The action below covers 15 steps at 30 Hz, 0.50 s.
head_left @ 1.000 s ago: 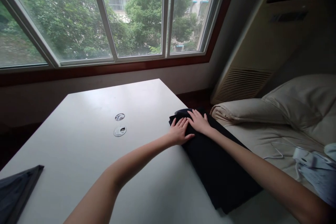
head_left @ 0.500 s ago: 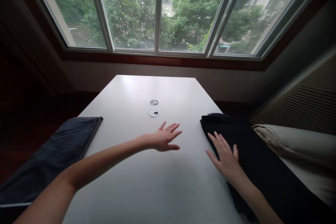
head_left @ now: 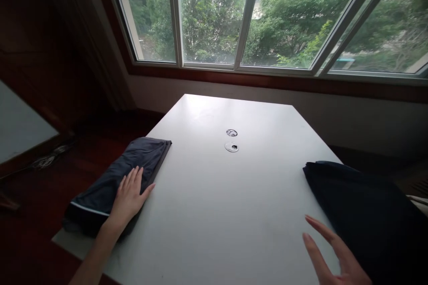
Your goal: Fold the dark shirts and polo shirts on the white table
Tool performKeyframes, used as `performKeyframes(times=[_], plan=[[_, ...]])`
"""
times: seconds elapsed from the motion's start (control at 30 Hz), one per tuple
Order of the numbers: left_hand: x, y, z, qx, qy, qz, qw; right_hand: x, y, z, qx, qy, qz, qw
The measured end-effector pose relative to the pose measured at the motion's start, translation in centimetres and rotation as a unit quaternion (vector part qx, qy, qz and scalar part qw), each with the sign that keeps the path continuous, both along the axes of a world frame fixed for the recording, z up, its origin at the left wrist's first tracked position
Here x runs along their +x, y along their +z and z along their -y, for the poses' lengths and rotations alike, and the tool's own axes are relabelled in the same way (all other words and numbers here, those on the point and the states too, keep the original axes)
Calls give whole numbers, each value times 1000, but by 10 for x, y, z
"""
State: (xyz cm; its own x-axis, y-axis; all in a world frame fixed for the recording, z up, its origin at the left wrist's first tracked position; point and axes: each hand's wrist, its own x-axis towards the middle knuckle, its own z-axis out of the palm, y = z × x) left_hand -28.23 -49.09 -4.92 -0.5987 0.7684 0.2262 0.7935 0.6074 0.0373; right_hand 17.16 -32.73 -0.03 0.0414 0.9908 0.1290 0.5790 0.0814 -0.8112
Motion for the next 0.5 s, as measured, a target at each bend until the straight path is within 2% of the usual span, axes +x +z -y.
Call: performKeyframes(times=[0.13, 0.27, 0.4, 0.5], plan=[[0, 8, -4, 35, -10, -1, 999, -17, 2, 1, 0, 28, -4, 1000], [0, 26, -7, 27, -23, 18, 999, -28, -8, 12, -18, 61, 7, 998], [-11, 47, -6, 28, 61, 79, 995, -31, -13, 19, -35, 74, 27, 996], [-27, 64, -3, 146, 107, 66, 981, -32, -7, 19, -34, 66, 29, 997]])
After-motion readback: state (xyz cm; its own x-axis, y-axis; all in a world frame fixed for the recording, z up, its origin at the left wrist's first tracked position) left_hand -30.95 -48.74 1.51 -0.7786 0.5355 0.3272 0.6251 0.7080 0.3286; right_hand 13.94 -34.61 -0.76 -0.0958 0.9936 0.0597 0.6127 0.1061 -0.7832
